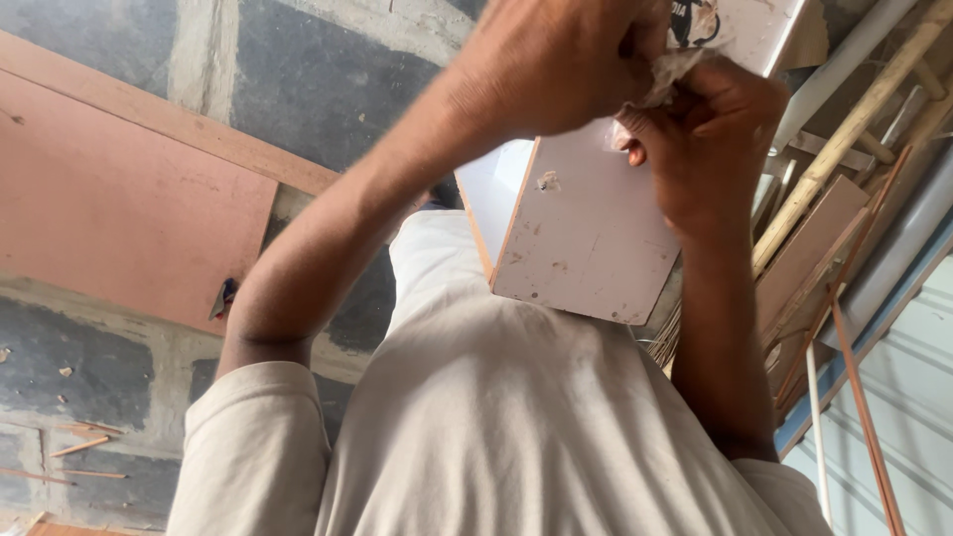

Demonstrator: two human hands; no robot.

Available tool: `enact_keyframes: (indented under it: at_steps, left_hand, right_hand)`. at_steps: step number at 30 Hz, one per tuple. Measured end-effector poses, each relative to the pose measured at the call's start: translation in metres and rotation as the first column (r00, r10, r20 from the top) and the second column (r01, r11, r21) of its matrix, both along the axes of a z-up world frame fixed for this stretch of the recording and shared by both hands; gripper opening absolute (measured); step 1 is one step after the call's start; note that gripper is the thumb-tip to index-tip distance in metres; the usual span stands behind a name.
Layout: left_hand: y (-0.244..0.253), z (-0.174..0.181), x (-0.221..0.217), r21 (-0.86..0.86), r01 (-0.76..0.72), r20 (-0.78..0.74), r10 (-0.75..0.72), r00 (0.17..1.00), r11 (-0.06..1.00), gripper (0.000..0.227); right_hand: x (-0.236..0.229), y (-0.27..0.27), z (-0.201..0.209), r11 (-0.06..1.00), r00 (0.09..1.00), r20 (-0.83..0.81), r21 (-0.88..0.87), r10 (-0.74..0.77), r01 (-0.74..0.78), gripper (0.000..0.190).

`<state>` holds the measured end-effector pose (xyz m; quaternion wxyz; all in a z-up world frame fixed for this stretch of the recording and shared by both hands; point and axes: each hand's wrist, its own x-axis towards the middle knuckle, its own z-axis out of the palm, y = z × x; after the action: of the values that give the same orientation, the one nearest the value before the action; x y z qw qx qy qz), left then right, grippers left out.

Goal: The person holds a white board and peels off stickers and adhesive residue from its surface using their fingers. They work across different areas of the board, removing multiple pieces of residue and stickers throughout the clip.

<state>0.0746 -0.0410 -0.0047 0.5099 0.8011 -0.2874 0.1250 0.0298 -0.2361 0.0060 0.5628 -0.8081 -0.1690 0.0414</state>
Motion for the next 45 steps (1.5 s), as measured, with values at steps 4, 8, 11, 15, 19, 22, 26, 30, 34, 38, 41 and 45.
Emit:
enact_keyframes:
  at_steps: [4, 8, 11, 15, 19, 22, 26, 30, 34, 38, 41, 45]
  left_hand:
    - [0.028, 0.03, -0.001, 0.052, 0.124, -0.39, -0.094, 0.916, 0.991, 0.038]
    - [0.037, 0.04, -0.014, 0.285, 0.151, 0.071, -0.178, 0.981, 0.947, 0.085]
    - [0.02, 0.025, -0.026, 0.339, 0.14, 0.16, -0.204, 0.966, 0.93, 0.092]
    - [0.016, -0.005, -0.035, 0.332, 0.11, 0.166, -0.173, 0.971, 0.937, 0.08]
    - [0.016, -0.016, -0.032, 0.286, 0.086, 0.214, -0.151, 0.965, 0.954, 0.052]
    - [0.016, -0.014, -0.021, 0.321, 0.124, 0.243, -0.209, 0.947, 0.939, 0.026]
    - [0.015, -0.012, -0.012, 0.343, 0.147, 0.304, -0.258, 0.917, 0.928, 0.013]
    - [0.011, -0.015, -0.007, 0.072, 0.194, 0.207, -0.205, 0.957, 0.978, 0.008]
    - [0.011, -0.02, -0.005, -0.084, 0.206, -0.005, -0.207, 0.978, 0.975, 0.008]
    - [0.018, -0.016, -0.002, -0.105, 0.226, -0.026, -0.23, 0.973, 0.968, 0.018]
    - [0.018, -0.009, -0.004, -0.035, 0.246, 0.048, -0.244, 0.968, 0.969, 0.034]
    - [0.009, -0.003, -0.009, 0.125, 0.144, 0.125, -0.159, 0.979, 0.982, 0.044]
  right_hand:
    - [0.01, -0.006, 0.003, 0.978, 0.983, -0.182, 0.208, 0.026, 0.013, 0.018]
    - [0.012, -0.002, 0.011, 0.897, 0.935, -0.354, 0.421, 0.024, 0.137, 0.031]
    - [0.018, -0.001, 0.02, 0.946, 0.914, -0.405, 0.28, -0.035, 0.161, 0.025]
    - [0.019, -0.005, 0.028, 0.999, 0.999, -0.03, -0.032, -0.017, 0.016, 0.029]
    - [0.015, -0.01, 0.032, 0.966, 0.966, -0.258, 0.256, 0.029, 0.04, 0.031]
    - [0.005, -0.019, 0.04, 0.979, 0.969, -0.236, 0.171, -0.067, 0.109, 0.022]
    - [-0.008, -0.022, 0.05, 0.966, 0.986, 0.122, -0.22, -0.111, 0.136, 0.007]
    - [-0.03, -0.01, 0.033, 0.904, 0.958, 0.285, -0.418, 0.03, 0.096, 0.016]
    - [-0.038, -0.01, 0.007, 0.882, 0.922, 0.387, -0.436, 0.005, 0.178, 0.01]
    - [-0.02, -0.011, -0.003, 0.923, 0.916, 0.399, -0.336, -0.039, 0.186, 0.012]
    - [-0.003, -0.015, -0.006, 0.912, 0.836, 0.548, -0.36, 0.036, 0.197, 0.013]
    - [0.006, -0.018, -0.003, 0.979, 0.929, 0.366, -0.201, 0.05, 0.027, 0.007]
